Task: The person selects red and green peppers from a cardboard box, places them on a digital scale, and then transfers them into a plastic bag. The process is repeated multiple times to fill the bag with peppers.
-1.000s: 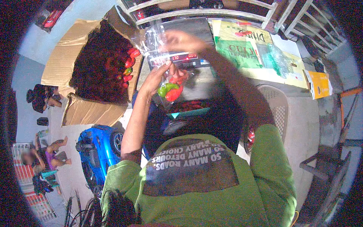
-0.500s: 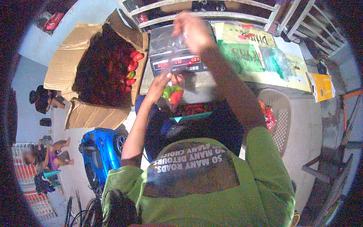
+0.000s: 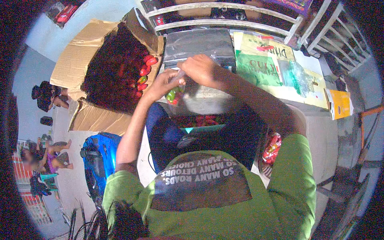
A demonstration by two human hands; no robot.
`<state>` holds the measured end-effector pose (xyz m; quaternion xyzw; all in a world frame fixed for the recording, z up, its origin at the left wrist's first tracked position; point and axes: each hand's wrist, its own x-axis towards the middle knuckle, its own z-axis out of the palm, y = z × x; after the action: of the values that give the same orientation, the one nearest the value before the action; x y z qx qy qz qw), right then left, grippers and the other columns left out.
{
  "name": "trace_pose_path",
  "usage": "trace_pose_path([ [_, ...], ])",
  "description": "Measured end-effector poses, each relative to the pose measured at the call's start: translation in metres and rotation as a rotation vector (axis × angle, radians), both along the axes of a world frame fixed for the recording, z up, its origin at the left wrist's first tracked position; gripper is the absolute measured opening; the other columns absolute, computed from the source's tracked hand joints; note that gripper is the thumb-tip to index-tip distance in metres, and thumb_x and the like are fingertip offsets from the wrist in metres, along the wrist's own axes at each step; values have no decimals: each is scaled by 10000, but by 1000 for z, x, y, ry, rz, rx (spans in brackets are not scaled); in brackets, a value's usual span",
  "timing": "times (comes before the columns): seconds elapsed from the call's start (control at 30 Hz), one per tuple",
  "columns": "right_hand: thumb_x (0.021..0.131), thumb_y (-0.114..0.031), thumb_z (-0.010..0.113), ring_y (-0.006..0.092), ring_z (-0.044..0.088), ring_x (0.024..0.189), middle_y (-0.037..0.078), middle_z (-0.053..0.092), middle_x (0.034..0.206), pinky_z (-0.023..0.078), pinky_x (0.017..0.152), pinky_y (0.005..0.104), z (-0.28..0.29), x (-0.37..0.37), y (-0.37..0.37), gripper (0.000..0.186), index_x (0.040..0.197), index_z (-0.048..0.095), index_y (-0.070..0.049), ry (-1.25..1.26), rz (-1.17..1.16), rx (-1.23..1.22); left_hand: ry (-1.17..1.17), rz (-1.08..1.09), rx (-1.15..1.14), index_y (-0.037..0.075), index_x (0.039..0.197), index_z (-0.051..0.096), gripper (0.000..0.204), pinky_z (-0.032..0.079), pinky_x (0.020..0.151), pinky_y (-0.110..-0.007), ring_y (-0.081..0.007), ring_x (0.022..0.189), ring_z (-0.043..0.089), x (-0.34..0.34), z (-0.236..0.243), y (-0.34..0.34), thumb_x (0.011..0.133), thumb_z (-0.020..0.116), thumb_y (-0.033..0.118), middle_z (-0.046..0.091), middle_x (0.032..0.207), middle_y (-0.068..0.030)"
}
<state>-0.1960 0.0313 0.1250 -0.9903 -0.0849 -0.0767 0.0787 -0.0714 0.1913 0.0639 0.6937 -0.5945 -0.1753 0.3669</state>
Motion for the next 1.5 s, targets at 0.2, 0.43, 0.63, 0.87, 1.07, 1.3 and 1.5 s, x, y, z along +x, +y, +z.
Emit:
trace_pose_path([
  [0.2, 880, -242, 543, 393, 584, 677, 182, 591, 692, 447, 604, 470, -6, -2, -4, 176, 914, 581, -73, -402, 175, 304, -239, 49, -158, 16, 816, 637, 189, 395, 724, -345, -251, 748, 507, 26, 20, 3, 732, 706, 170, 596, 744, -103],
  [0.43, 885, -267, 526, 397, 585, 727, 192, 598, 746, 438, 631, 487, 9, -8, -22, 209, 957, 601, -85, -81, 47, 242, 80, 126, -31, 11, 843, 654, 184, 434, 713, -271, -110, 761, 546, 17, 36, 15, 804, 692, 187, 615, 790, -45],
  [0.63, 894, -224, 481, 395, 563, 773, 212, 569, 778, 408, 654, 471, 6, -16, -38, 187, 931, 540, -50, -204, 56, 232, -75, 51, -80, 10, 891, 660, 195, 437, 713, -290, -156, 769, 574, 27, 62, 24, 764, 702, 152, 627, 828, -73],
  [0.87, 877, -234, 523, 363, 587, 807, 163, 617, 843, 456, 715, 443, 5, -28, -63, 213, 1005, 578, -73, -377, 4, 137, -414, 59, -179, -5, 886, 649, 230, 439, 671, -317, -228, 738, 579, 8, 99, 19, 694, 732, 89, 603, 807, -122],
  [1.07, 867, -203, 546, 322, 565, 858, 125, 617, 872, 421, 792, 434, -12, -3, -77, 172, 953, 584, -58, -543, -68, 96, 81, -13, -103, -12, 879, 624, 209, 429, 664, -254, -87, 734, 540, 4, 95, 2, 850, 638, 195, 594, 776, -40],
  [1.3, 869, -231, 539, 340, 565, 966, 115, 631, 946, 383, 894, 500, -27, 2, -73, 193, 990, 589, -90, -455, -177, 73, 870, 62, -106, 47, 1009, 561, 177, 476, 825, -255, -123, 877, 599, -1, 65, -8, 934, 503, 196, 633, 959, -31],
  [1.5, 794, -154, 617, 329, 504, 1023, 151, 568, 1030, 303, 961, 490, -45, 1, -49, 477, 1242, 466, -90, -372, -264, 49, 742, -7, 20, 66, 952, 570, 218, 440, 805, -243, -105, 840, 562, 9, 38, -16, 944, 492, 268, 609, 910, -3],
])
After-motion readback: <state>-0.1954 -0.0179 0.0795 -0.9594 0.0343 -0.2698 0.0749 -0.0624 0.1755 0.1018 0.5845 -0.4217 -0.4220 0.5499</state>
